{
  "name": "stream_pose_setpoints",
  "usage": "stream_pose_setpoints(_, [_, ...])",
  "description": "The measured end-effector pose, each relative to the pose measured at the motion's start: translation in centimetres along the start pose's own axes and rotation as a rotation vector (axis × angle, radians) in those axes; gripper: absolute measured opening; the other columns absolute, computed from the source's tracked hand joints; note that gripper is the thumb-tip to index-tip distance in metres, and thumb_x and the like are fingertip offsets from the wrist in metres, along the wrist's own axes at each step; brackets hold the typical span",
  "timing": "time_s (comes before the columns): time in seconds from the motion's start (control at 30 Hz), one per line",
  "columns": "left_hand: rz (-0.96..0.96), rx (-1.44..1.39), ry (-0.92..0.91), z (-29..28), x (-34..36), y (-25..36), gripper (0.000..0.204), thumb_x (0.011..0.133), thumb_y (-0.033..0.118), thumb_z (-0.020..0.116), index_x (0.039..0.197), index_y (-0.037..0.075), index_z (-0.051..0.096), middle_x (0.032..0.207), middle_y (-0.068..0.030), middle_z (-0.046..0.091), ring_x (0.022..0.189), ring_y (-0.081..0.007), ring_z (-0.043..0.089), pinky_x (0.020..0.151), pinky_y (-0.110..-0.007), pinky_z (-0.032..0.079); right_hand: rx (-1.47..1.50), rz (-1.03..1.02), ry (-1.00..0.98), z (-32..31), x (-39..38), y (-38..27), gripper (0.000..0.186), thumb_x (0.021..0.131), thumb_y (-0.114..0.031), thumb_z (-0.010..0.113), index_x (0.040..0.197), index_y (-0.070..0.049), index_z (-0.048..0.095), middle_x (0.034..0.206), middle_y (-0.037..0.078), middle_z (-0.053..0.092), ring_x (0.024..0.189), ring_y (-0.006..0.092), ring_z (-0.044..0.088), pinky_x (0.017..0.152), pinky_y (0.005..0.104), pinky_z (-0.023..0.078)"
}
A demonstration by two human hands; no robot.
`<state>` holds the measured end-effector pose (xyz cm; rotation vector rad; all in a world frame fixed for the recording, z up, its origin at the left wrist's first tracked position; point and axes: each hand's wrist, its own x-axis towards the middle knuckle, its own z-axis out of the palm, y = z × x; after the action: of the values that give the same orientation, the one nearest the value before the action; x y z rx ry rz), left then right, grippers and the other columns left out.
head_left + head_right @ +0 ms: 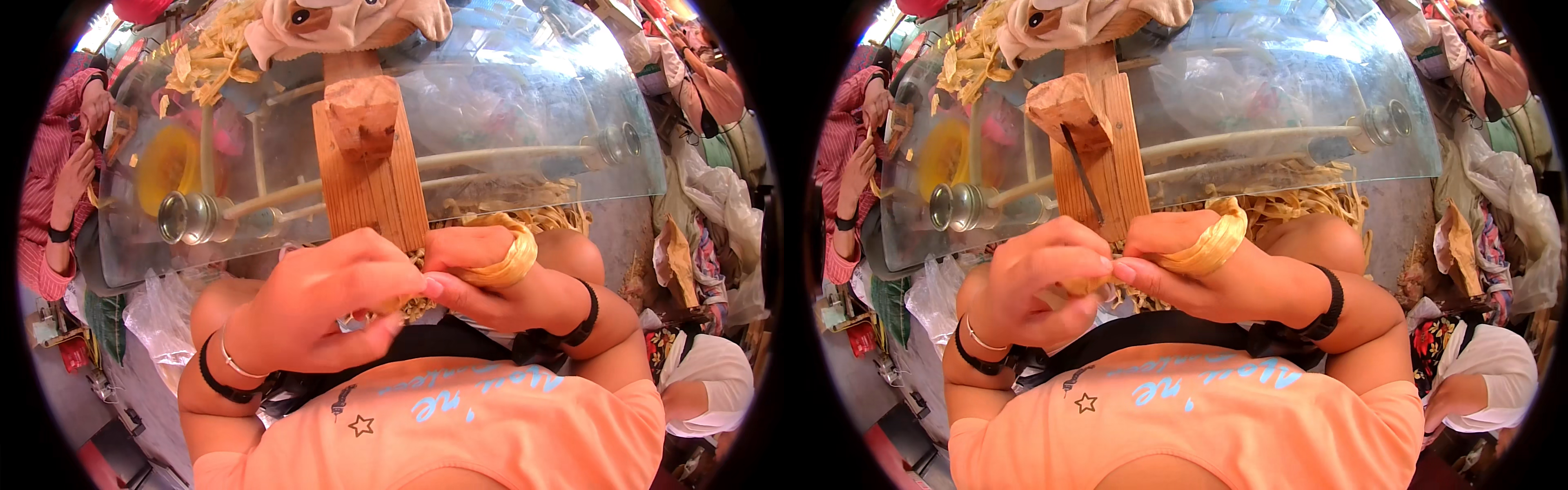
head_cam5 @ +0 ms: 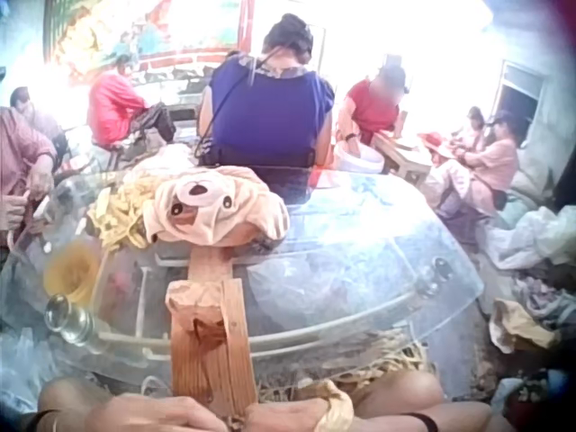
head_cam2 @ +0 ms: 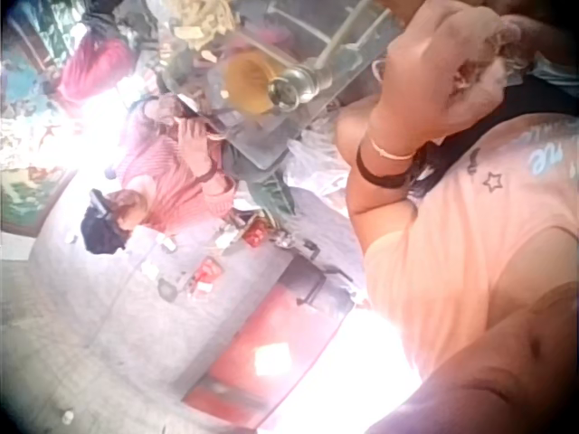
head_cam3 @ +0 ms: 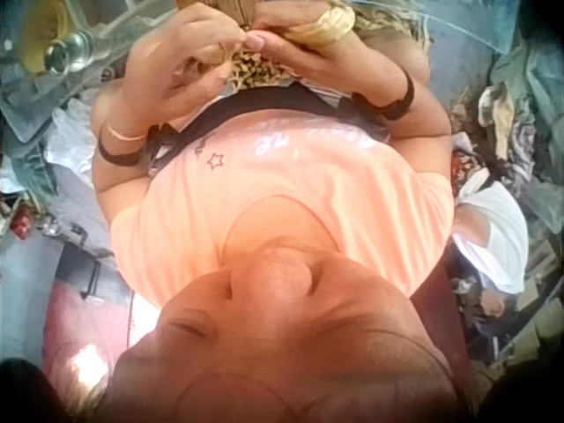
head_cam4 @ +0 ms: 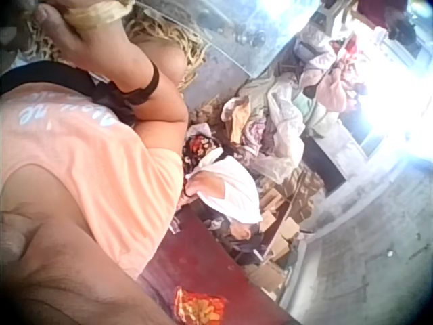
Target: The person braids strips of natural fiber by hand, wrapping them around a bundle and securing them to create a woven structure on a wooden jig. They manipulate the husks one by one, adding them to the growing length of the braid while sitting at a glass table.
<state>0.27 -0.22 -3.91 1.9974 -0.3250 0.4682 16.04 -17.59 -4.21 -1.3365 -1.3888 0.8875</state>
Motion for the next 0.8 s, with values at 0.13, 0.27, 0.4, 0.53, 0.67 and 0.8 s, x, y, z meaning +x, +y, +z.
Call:
stream_pose_setpoints(0.13, [-0.128,-0.136,0.017,-0.2,-0.3,0.8,0.028,0.075,-0.003,0.071,0.102,0.004,0.067,0.081,-0.0074,0.064,0.065,-0.0126,0.058,0.046,-0.024,0.040,0.035,0.036,-0.038,-0.5,0.1,-0.7,0.022,0.099,-0.016,0.059,0.082,-0.002,0.059,0.069,0.009,0.053,0.061,0.0238,0.050,0.056,0.0360,0.040])
stream_pose_setpoints(0.27, [-0.282,-0.106,0.186,-2.0,-1.4,1.5,0.020,0.074,-0.002,0.073,0.092,0.004,0.067,0.075,-0.0032,0.063,0.065,-0.0128,0.057,0.052,-0.026,0.045,0.083,0.095,-0.020,-1.0,-0.5,-0.8,0.026,0.101,-0.019,0.058,0.081,-0.002,0.060,0.066,0.004,0.052,0.057,0.0146,0.046,0.054,0.0321,0.040])
stream_pose_setpoints(0.4, [-0.132,-0.348,0.163,-1.9,-0.3,0.6,0.026,0.077,-0.007,0.068,0.098,0.005,0.058,0.080,-0.0050,0.062,0.082,-0.0192,0.066,0.079,-0.036,0.052,0.577,0.444,-0.119,-0.5,0.3,-1.3,0.035,0.104,-0.027,0.054,0.080,-0.002,0.061,0.066,-0.001,0.055,0.059,0.0064,0.052,0.052,0.0267,0.040])
stream_pose_setpoints(0.53, [-0.366,-0.812,0.179,0.2,-0.6,2.3,0.045,0.083,-0.010,0.064,0.116,0.006,0.040,0.089,-0.0032,0.056,0.084,-0.0135,0.066,0.081,-0.032,0.054,0.354,0.509,-0.774,-3.4,0.7,-0.2,0.036,0.085,-0.034,0.079,0.084,-0.002,0.061,0.066,0.001,0.058,0.062,0.0075,0.054,0.055,0.0232,0.041])
stream_pose_setpoints(0.67, [-0.497,-0.561,0.038,2.0,-1.6,1.0,0.035,0.082,-0.004,0.072,0.105,0.007,0.048,0.081,-0.0003,0.054,0.067,-0.0062,0.050,0.057,-0.024,0.043,0.233,0.259,-0.208,-3.1,0.2,-0.9,0.074,0.066,-0.030,0.094,0.118,0.000,0.052,0.082,0.004,0.062,0.066,0.0098,0.058,0.057,0.0243,0.046])
stream_pose_setpoints(0.8, [-0.303,-0.226,0.012,2.0,-0.4,0.9,0.022,0.079,0.004,0.077,0.087,0.007,0.057,0.080,-0.0037,0.056,0.063,-0.0114,0.052,0.056,-0.025,0.044,-0.138,-0.151,0.071,0.1,0.5,-0.5,0.047,0.081,-0.012,0.082,0.118,0.000,0.056,0.087,0.009,0.064,0.061,0.0172,0.060,0.059,0.0262,0.049])
